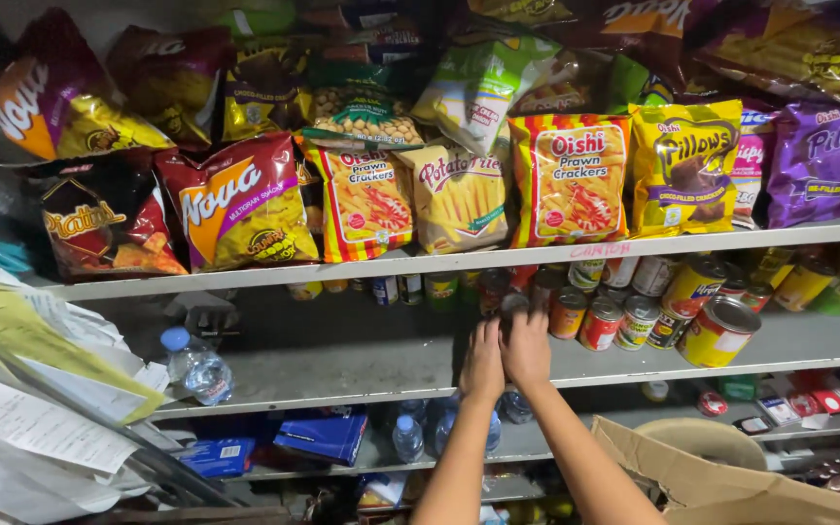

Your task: Stocking various canned food items from a cardboard box onto the shelves of a small grocery store.

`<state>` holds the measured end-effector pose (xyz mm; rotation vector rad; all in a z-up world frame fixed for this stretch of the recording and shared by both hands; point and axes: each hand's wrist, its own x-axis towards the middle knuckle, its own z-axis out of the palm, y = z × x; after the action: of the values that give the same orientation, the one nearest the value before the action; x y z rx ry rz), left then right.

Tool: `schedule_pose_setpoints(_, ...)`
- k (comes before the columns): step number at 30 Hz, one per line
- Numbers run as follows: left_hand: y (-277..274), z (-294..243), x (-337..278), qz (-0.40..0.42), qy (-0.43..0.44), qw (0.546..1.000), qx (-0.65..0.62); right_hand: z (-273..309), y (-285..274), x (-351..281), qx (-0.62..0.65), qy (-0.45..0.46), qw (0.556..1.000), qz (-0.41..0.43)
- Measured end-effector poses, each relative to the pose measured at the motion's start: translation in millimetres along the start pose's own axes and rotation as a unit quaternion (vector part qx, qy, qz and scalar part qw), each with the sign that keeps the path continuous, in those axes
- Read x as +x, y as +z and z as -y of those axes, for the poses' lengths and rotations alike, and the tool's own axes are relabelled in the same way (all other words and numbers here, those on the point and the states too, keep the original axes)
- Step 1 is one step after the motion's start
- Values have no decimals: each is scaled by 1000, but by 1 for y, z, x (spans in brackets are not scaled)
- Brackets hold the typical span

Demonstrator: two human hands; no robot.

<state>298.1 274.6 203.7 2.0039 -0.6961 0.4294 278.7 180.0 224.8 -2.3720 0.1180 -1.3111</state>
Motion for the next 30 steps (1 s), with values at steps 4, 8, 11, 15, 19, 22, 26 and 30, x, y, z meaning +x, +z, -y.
schedule_pose_setpoints(4, -12, -15, -1, 54, -58, 997, -9, -2, -6, -7, -39, 32, 998, 41)
schedule_pose_setpoints(8, -1, -1, -4, 35, -1, 999, 1, 1, -26, -11, 8, 124, 989, 77)
schedule_pose_setpoints(11, -20, -21, -1, 38, 32, 999, 18, -6, -41, -19, 51, 88, 995, 13)
schedule_pose_setpoints(15, -33, -34, -3, 63, 56, 992, -97, -24, -70, -35, 147, 143, 978, -50)
schedule_pose_setpoints(19, 21, -32, -37, 170, -33, 906, -385, -51, -116, -57, 245, 216, 944, -51)
schedule_pose_setpoints(22, 41, -78, -77, 238, -74, 816, -522, -83, -158, -85, 348, 312, 883, -55)
schedule_pose_setpoints(26, 94, -121, -123, 248, -92, 849, -457, -133, -229, -125, 343, 434, 831, 58)
schedule_pose_setpoints(30, 169, -144, -184, 329, -197, 819, -427, -196, -296, -183, 338, 487, 784, 185)
